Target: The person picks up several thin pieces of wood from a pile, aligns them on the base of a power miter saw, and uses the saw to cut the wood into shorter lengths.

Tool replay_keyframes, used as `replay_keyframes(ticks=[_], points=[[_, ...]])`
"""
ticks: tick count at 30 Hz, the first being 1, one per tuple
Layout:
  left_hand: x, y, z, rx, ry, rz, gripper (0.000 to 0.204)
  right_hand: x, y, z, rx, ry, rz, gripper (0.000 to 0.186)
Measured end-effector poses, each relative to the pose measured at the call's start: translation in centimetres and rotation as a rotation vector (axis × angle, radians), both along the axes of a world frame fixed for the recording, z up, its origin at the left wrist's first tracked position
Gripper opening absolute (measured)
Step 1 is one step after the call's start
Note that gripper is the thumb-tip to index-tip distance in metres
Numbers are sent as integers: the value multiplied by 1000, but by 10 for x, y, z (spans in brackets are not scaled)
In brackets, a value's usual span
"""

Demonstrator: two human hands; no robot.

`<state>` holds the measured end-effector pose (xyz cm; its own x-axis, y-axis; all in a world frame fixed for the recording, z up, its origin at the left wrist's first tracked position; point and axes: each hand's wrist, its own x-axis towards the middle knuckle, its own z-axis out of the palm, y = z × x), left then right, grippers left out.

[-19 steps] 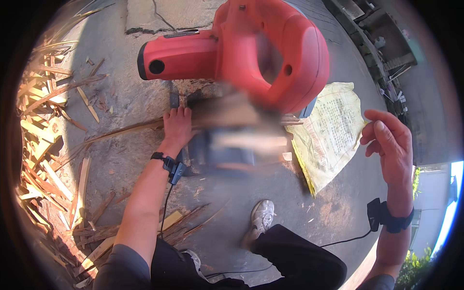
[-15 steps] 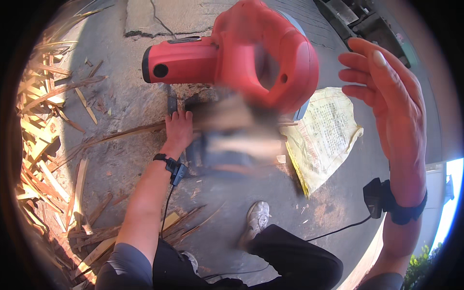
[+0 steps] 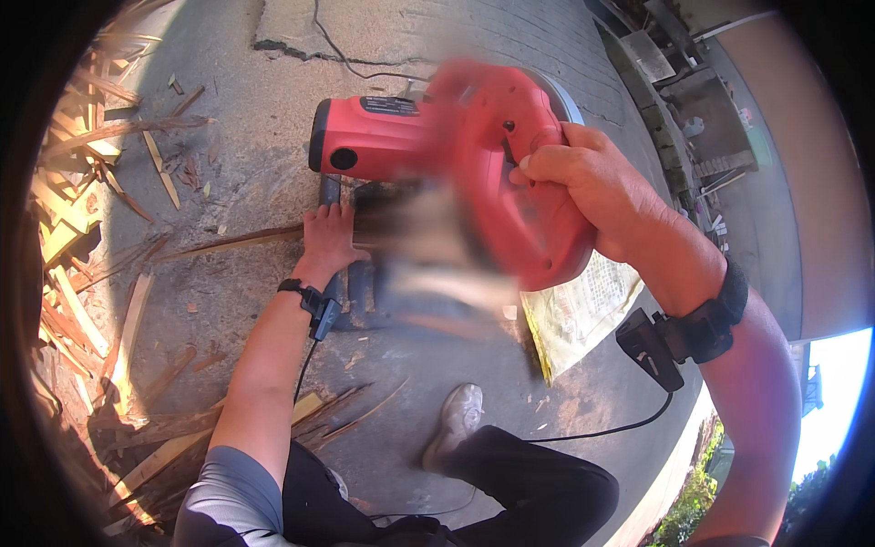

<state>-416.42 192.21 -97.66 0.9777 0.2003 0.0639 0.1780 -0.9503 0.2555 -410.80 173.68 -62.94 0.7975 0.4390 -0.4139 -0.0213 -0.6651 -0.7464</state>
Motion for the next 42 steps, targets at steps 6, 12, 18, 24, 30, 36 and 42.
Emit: replay_keyframes(ticks=[6,12,18,24,30,36,42], points=[[2,-7,-8,-7,-72,3,78,13,16,-9,67,130,-127,28],[4,-4,-6,46,17,17,82,19,3,-26,192,149,-98,19],[13,-2,-6,0,89,34,91,-8,1,-39,191,74,-95,25],[11,2,-17,42,-176,63,84,-24,-3,-62,226,18,-65,41],[15,4,-8,-29,-90,28,80,-30,-18,-84,265,12,-85,40],[15,7,-27,-31,-281,15,81,-38,-32,-118,201,-97,-93,40],[17,8,-53,-171,-296,-22,81,-49,-45,-155,305,-157,-19,45]])
